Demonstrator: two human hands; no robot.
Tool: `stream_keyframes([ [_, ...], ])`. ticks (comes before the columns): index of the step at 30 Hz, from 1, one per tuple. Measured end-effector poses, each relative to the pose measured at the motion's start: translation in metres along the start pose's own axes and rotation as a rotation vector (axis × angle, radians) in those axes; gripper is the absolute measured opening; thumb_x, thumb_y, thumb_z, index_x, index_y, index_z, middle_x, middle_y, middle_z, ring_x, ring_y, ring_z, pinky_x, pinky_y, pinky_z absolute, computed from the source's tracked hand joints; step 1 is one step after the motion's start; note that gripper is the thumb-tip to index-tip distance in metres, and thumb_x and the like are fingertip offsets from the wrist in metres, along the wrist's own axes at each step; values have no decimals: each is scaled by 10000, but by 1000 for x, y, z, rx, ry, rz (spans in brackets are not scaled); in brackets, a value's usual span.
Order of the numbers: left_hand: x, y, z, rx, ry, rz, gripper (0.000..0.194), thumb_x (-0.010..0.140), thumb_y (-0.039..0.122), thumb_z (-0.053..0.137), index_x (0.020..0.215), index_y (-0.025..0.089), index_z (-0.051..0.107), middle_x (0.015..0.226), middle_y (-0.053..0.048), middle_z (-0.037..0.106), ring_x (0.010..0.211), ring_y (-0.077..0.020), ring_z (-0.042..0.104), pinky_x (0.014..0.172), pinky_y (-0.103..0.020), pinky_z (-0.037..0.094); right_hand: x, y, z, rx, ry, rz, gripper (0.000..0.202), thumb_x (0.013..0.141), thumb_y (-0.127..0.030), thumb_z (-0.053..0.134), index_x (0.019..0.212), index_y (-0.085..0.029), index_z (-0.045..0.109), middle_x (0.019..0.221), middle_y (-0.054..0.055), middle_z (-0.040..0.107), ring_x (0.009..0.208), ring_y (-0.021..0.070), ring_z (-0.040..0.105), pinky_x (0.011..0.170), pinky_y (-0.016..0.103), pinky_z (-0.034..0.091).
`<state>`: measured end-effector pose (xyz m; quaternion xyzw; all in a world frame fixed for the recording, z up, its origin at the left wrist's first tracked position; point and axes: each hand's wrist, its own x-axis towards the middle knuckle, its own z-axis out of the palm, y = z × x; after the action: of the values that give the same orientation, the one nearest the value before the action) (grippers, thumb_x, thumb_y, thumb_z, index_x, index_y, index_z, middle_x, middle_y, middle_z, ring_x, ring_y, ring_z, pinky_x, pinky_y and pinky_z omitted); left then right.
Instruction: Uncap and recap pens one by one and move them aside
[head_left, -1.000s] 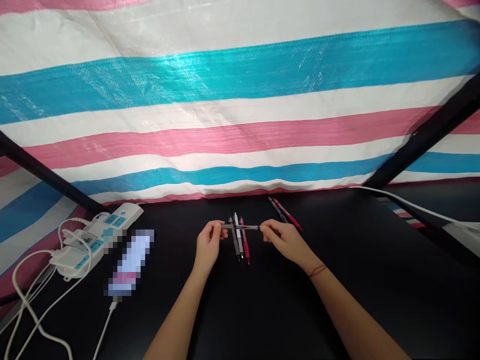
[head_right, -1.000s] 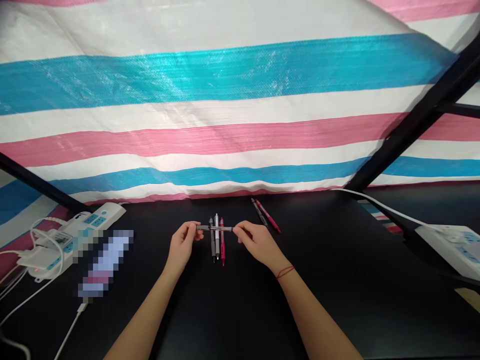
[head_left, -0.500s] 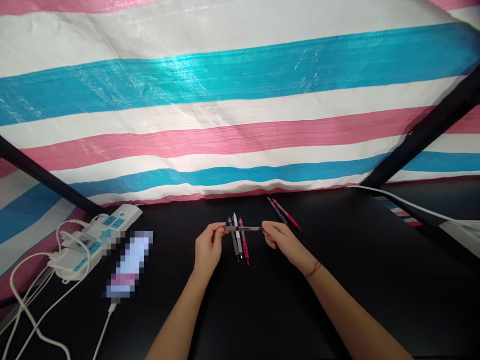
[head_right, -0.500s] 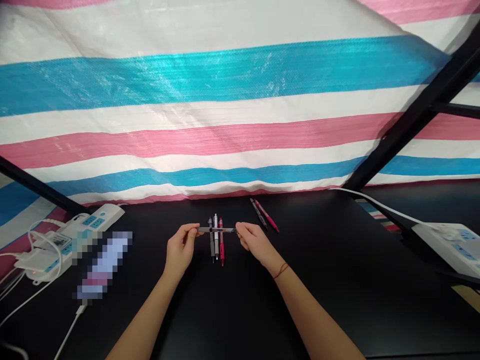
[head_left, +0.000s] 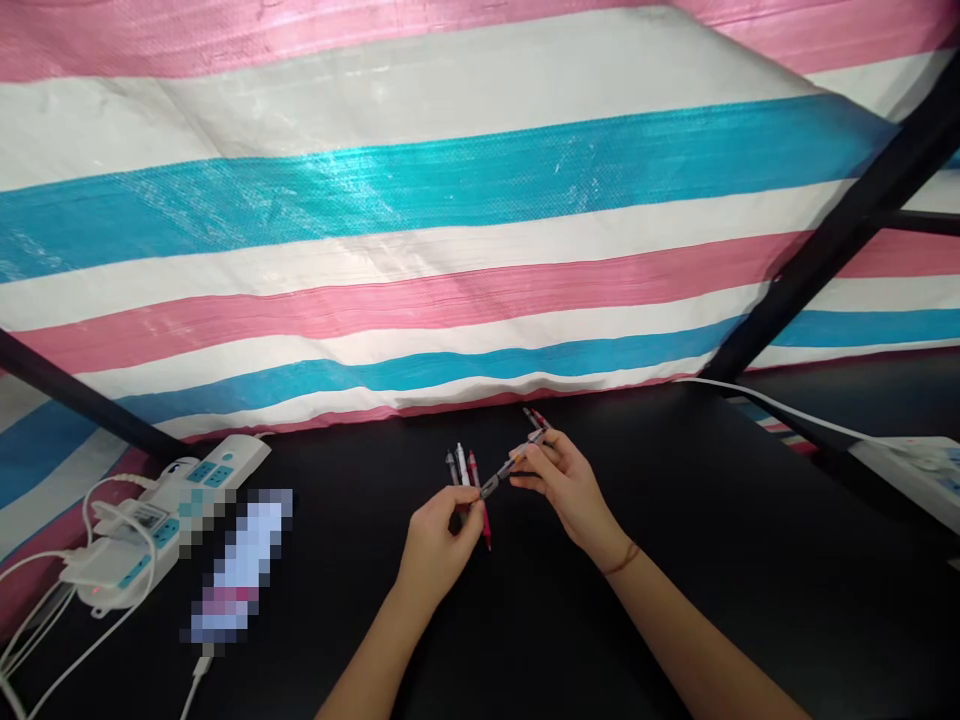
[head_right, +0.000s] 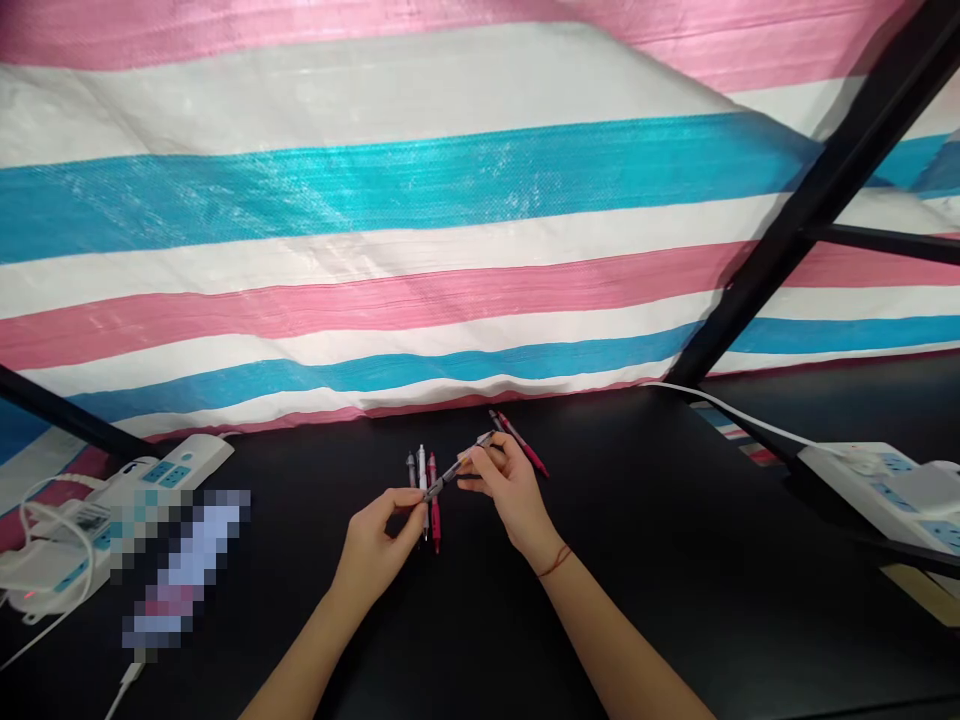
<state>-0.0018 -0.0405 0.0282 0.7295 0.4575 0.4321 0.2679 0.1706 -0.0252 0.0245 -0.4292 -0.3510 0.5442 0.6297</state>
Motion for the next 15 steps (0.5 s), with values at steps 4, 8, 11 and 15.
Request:
stream_keyframes([
  [4, -4, 3, 10, -112, -189, -149, 133, 763, 207, 554, 874, 198, 627, 703, -9, 660, 600, -140, 609, 600, -246, 490, -1, 1, -2, -97, -17, -80, 552, 704, -475, 694, 1103, -256, 381, 833, 18, 693, 670, 186, 688, 584, 331, 583],
  [8, -7, 8, 16, -224, -280, -225, 294, 763, 220, 547, 1050, 197, 610, 810, -34, 675, 652, -146, 624, 625, -252, 506, -2, 1, -3, -161, -71, -88, 533, 747, -460, 655, 1163, -248, 398, 826, 18, 675, 669, 187, 690, 572, 320, 586],
  [11, -8, 10, 18, -268, -300, -264, 289, 785, 276, 561, 1053, 189, 628, 782, -39, 679, 668, -155, 626, 646, -260, 510, -2, 1, -4, -188, -91, -82, 518, 755, -455, 644, 1173, -243, 423, 799, 9, 651, 654, 185, 685, 539, 311, 584],
  [15, -9, 8, 19, -284, -316, -303, 299, 799, 299, 561, 1064, 185, 639, 723, -21, 678, 650, -158, 622, 650, -267, 503, -1, 5, -6, -208, -128, -86, 426, 745, -446, 653, 1061, -226, 472, 721, -15, 608, 613, 183, 673, 473, 292, 568],
])
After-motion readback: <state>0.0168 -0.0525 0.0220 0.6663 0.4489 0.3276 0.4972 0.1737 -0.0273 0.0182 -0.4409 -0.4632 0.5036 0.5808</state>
